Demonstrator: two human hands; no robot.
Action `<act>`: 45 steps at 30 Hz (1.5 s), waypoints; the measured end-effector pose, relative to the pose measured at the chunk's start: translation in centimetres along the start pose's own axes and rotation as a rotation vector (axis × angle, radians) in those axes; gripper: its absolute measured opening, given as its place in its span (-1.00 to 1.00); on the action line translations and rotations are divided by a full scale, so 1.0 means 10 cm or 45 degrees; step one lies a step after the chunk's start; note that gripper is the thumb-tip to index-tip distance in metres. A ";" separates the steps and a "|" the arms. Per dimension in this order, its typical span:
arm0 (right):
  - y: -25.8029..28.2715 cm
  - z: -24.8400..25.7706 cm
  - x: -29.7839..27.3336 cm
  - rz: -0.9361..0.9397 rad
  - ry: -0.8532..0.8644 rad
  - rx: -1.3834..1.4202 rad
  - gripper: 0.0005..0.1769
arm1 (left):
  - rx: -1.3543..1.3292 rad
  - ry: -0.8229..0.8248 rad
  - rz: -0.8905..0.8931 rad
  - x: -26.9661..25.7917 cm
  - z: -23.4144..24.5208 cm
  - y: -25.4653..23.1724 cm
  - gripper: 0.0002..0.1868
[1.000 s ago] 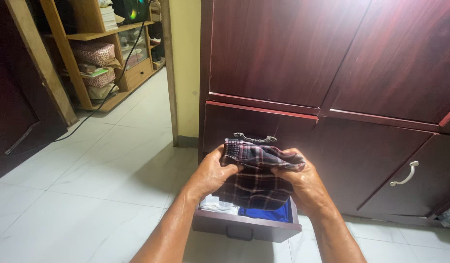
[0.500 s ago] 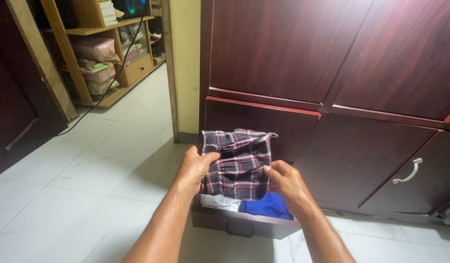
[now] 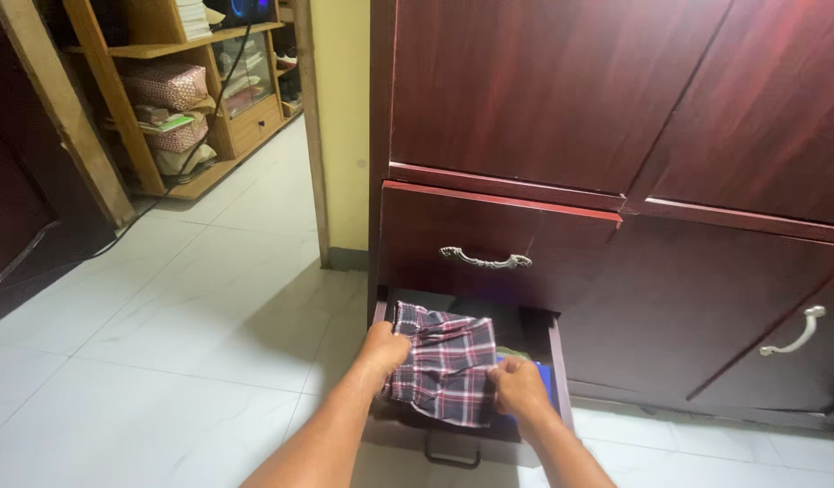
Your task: The person opens a wooden drawer and folds several pieces of clothing, including a teal cloth, a blue shirt, a white cloth, a plaid shirt, and a gray cloth. Each item is folded by hand and placed back into the drawer in an organized manner.
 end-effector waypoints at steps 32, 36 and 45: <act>0.53 -0.56 -0.41 0.577 0.432 -1.609 -0.03 | 1.511 0.618 -0.389 -0.39 -0.11 -0.01 -0.09; 0.34 -0.55 -0.30 0.410 0.462 -1.695 -0.03 | 1.666 0.529 -0.480 -0.37 -0.19 0.06 -0.15; 0.32 -0.72 -0.17 0.285 0.475 -1.701 0.12 | 1.904 0.395 -0.552 -0.14 -0.51 0.14 -0.43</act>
Point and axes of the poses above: each hand's wrist, its own x-axis towards the middle knuckle, its own z-axis out of the back of the hand, y = z × x, the point moved 7 cm from there along x, towards the middle knuckle, and after that the axes turned 2 degrees about -x, right-handed, at the moved point
